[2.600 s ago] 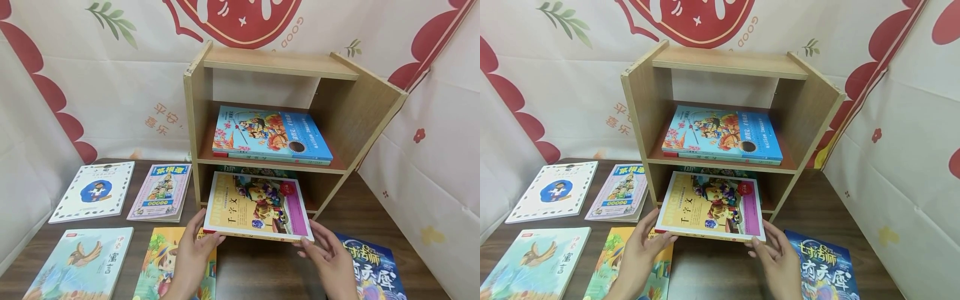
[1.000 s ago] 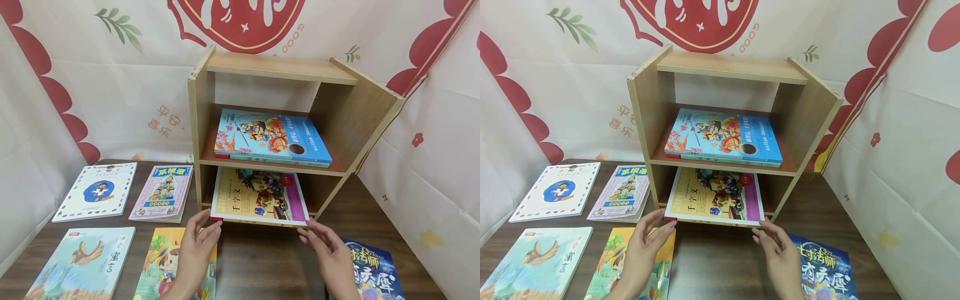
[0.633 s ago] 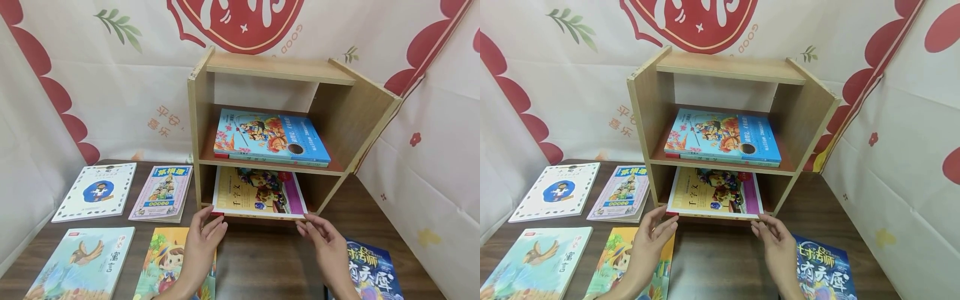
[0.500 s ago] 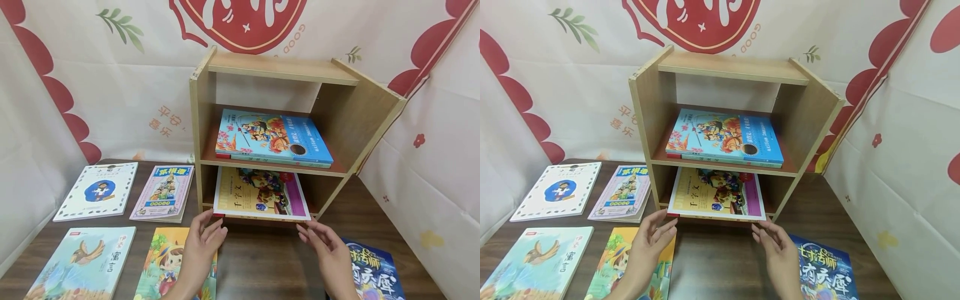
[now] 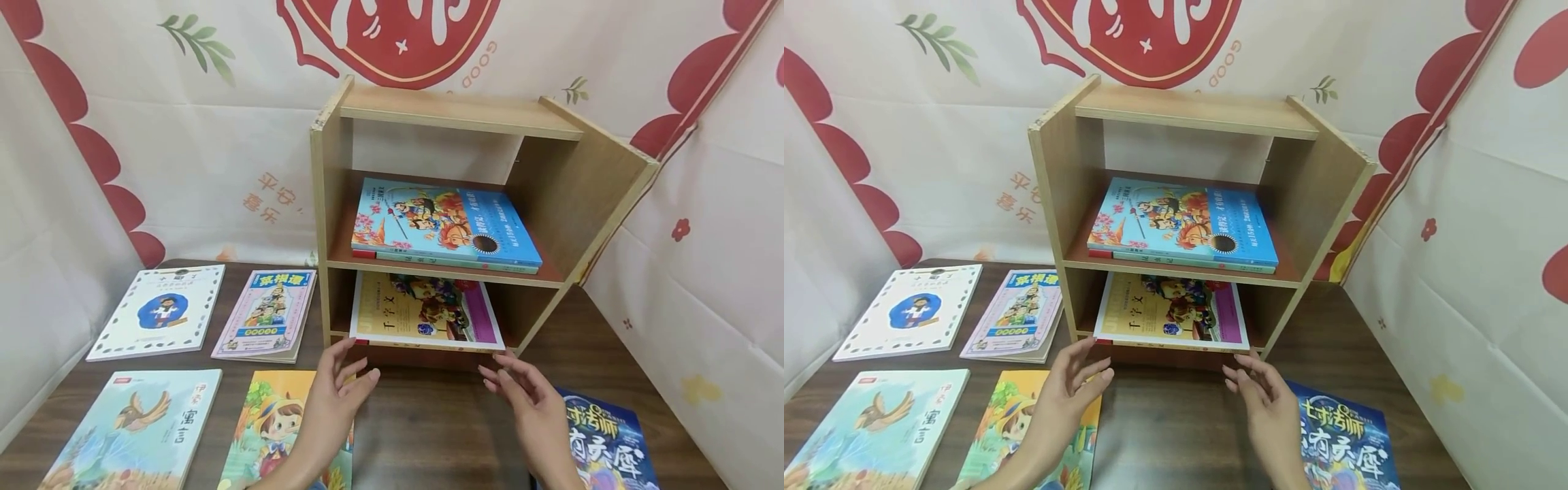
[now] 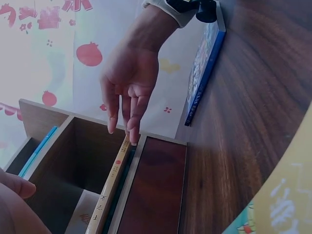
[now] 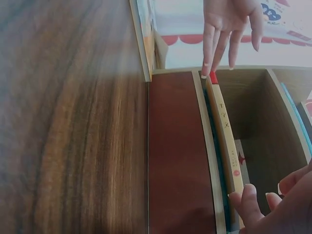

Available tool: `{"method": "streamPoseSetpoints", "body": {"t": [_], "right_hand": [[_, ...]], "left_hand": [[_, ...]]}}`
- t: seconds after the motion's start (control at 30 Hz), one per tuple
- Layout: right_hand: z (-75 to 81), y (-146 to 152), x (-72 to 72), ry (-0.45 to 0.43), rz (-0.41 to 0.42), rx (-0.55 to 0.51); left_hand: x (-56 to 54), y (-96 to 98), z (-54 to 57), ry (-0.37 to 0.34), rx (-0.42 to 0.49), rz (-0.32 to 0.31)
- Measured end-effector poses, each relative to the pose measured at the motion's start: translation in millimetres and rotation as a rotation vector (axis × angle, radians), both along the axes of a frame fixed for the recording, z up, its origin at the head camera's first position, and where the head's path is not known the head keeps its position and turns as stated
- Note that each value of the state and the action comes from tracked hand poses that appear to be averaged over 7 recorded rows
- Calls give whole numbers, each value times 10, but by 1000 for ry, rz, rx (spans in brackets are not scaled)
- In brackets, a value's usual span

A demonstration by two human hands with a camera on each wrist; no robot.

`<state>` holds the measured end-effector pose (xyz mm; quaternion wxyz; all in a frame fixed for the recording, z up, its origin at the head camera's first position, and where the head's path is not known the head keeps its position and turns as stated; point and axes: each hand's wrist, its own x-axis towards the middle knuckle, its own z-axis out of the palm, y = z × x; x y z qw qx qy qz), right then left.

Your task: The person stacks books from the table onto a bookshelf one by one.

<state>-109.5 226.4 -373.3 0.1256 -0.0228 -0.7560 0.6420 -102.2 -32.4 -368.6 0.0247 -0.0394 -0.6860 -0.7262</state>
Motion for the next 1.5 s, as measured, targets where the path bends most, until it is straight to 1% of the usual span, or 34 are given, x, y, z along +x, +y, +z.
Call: {"method": "streamPoseSetpoints", "body": {"t": [0.1,0.2,0.3,0.4,0.57,0.63,0.8,1.1,1.27,1.4,1.5], "right_hand": [[-10,9,53,-30,-3,27],[-19,-1,49,-36,10,29],[-13,-18,-4,-20,43,22],[-5,-21,-40,-7,63,38],[1,-15,6,-3,51,63],[6,-15,13,5,56,63],[19,-25,-44,17,89,62],[22,-43,-48,55,100,47],[32,-57,-103,55,105,50],[23,-68,-143,66,113,46],[11,-71,-162,57,117,39]], "left_hand": [[24,5,-19,-7,-22,-26],[13,25,-33,-3,-46,-40],[-32,40,-39,25,-77,-32],[-71,43,-42,46,-97,-18],[-66,37,-51,44,-94,-30],[-67,38,-50,54,-98,-36],[-107,40,-40,82,-109,-28],[-126,32,-49,76,-118,-22],[-182,41,-53,76,-143,-1],[-212,36,-51,81,-152,-5],[-233,29,-46,80,-157,-6]]}}
